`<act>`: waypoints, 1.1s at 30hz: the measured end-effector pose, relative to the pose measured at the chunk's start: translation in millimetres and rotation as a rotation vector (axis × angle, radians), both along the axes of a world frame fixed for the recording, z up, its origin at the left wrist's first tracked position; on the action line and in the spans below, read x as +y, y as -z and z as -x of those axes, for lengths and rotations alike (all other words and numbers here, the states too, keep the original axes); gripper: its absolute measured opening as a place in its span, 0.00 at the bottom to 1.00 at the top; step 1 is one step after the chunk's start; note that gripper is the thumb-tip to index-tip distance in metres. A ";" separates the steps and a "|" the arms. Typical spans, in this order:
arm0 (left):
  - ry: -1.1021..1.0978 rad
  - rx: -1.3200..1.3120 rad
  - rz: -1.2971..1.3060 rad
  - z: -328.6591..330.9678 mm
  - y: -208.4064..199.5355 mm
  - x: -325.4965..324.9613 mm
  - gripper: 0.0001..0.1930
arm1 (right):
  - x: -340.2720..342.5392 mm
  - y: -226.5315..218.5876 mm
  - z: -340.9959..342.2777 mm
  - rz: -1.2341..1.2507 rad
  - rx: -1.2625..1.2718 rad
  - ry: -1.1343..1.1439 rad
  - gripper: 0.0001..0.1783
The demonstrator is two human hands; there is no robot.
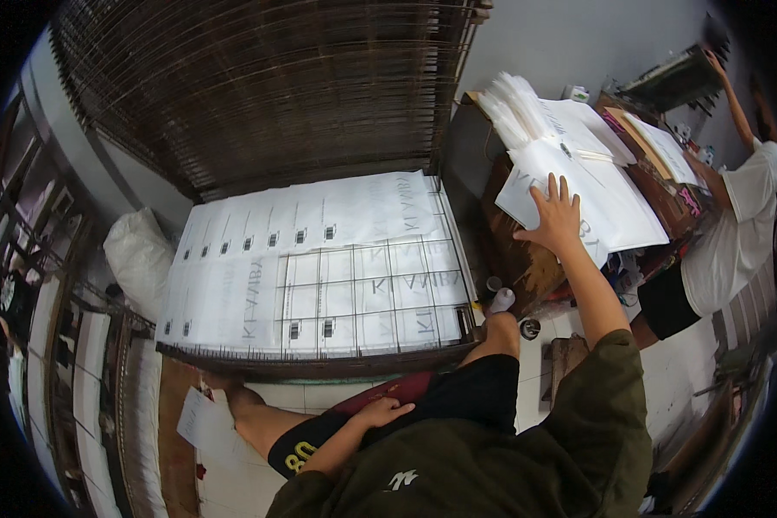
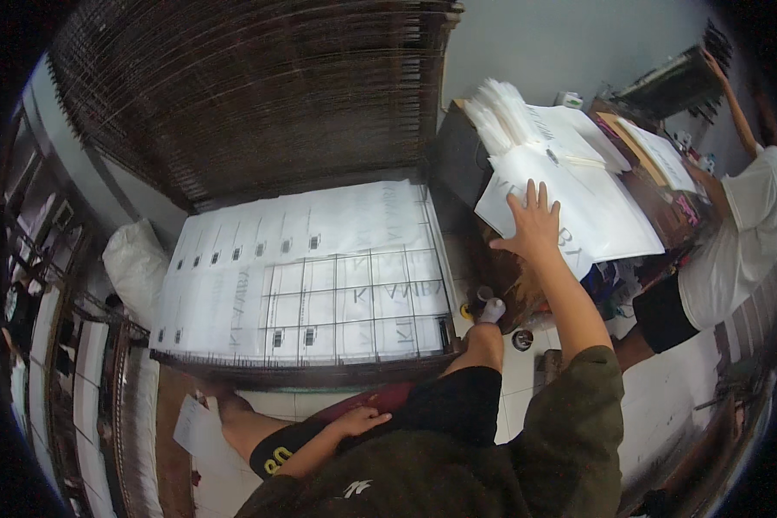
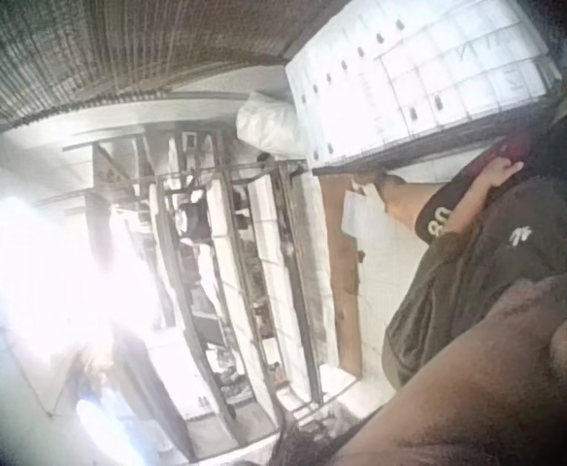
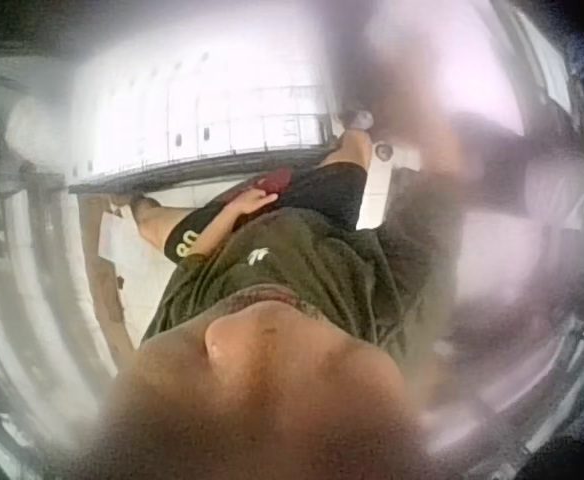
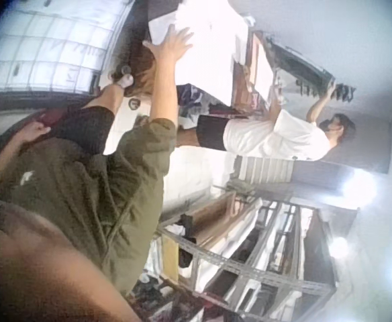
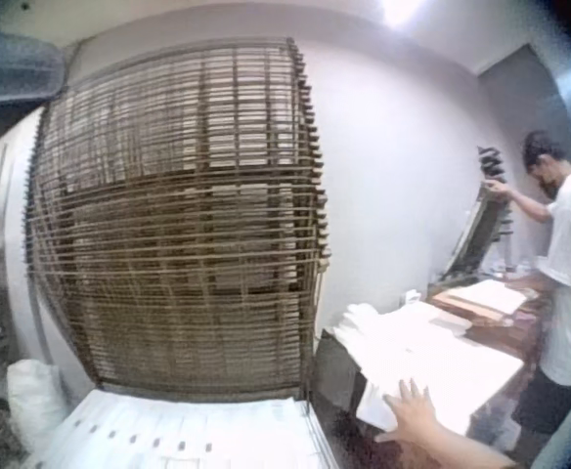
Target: The person sits on the floor and repeatedly picks up white papers from a nearby table, placing them onto a large stack on a wire rack. The person handles the papers one by one, aligning them before adding them to the pile.
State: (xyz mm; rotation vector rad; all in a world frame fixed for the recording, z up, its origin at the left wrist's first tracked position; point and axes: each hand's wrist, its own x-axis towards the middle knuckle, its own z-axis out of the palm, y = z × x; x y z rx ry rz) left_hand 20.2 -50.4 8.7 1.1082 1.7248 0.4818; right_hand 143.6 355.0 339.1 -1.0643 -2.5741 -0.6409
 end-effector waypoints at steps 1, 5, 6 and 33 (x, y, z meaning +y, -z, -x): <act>-0.005 0.014 -0.018 1.8 -0.3 -1.8 0.38 | -1.8 2.4 1.2 -0.079 -0.049 -0.047 0.45; 0.016 0.037 0.006 3.6 4.3 -4.8 0.39 | 19.2 10.7 -1.9 -0.106 -0.273 -0.134 0.32; 0.015 0.050 -0.015 2.8 13.7 -5.2 0.41 | 26.4 13.3 -0.7 -0.085 -0.304 -0.124 0.27; 0.114 -0.182 -0.001 21.2 -17.2 2.3 0.54 | -19.4 -237.3 135.5 0.510 0.477 -0.810 0.27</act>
